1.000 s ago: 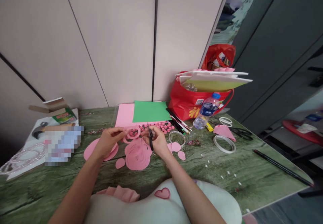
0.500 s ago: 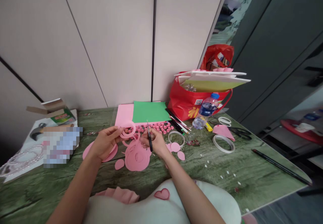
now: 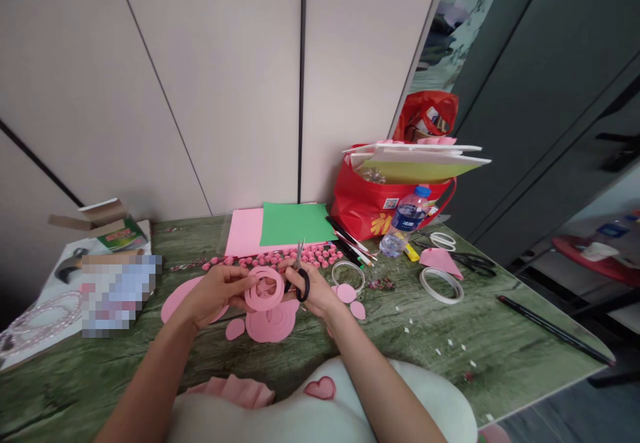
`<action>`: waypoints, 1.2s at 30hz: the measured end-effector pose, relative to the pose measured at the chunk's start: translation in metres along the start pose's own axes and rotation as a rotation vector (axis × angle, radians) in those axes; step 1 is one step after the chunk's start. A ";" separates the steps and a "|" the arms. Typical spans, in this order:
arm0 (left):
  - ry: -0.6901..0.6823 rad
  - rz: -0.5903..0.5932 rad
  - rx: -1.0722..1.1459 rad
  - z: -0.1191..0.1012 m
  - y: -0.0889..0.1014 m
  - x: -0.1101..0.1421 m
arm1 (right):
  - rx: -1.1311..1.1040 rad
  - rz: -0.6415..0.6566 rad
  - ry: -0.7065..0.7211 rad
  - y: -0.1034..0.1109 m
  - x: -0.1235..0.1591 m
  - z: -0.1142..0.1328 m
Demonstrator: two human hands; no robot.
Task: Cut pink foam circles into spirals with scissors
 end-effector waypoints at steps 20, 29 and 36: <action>-0.176 0.068 -0.591 0.010 0.022 -0.008 | 0.789 0.061 0.202 -0.028 0.031 0.051; -0.039 0.479 0.007 0.006 -0.029 0.008 | 0.638 -0.026 0.308 -0.022 0.032 0.074; 0.083 0.394 0.142 0.019 -0.018 0.002 | 0.571 -0.192 0.280 0.010 0.008 0.049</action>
Point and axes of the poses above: each hand's wrist, its own x-axis away from the middle knuckle, its own y-axis out of the back of the hand, z = x × y, the point moved 6 cm from there along -x, towards the middle knuckle, and after that the axes turned 8 degrees about -y, right-handed, at the moved point
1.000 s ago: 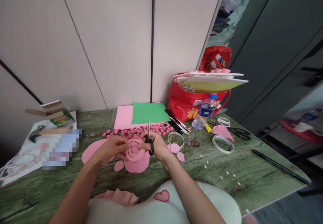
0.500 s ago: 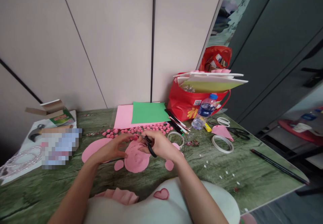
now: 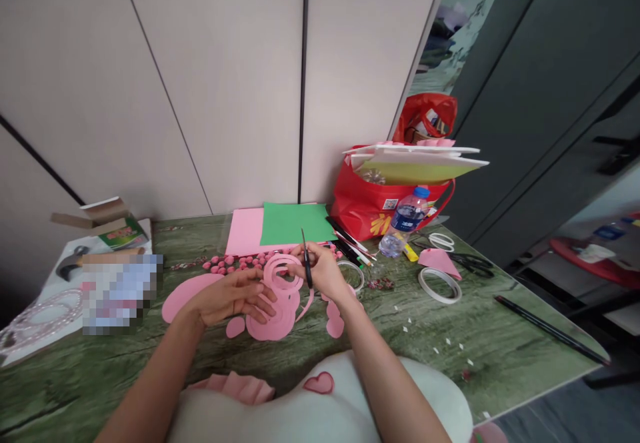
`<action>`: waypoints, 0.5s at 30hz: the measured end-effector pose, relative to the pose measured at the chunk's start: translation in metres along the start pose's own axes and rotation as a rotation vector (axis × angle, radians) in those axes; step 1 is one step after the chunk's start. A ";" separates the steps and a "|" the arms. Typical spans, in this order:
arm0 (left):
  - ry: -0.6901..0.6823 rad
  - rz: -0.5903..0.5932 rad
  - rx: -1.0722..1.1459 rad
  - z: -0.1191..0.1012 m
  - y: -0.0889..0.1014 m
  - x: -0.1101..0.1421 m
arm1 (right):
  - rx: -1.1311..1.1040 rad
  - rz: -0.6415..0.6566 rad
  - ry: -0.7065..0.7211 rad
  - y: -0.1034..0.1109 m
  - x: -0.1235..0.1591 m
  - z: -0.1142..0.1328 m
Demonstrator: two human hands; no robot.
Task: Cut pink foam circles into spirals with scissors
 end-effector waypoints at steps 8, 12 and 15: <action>-0.107 -0.246 -0.458 0.007 0.027 -0.011 | -0.064 0.025 -0.078 -0.010 -0.007 -0.035; -0.266 -0.323 -0.560 -0.008 0.026 -0.010 | -0.063 0.032 -0.031 -0.009 -0.005 -0.019; -0.302 -0.269 -0.459 -0.014 0.014 -0.008 | -0.113 0.040 -0.033 -0.010 -0.004 -0.015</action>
Point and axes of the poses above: each hand's wrist, its own x-axis away from the middle knuckle, its own y-axis out of the back of the hand, z = x × y, the point moved 6 cm from there along -x, towards the middle knuckle, and after that the axes turned 8 degrees about -y, right-handed, at the moved point
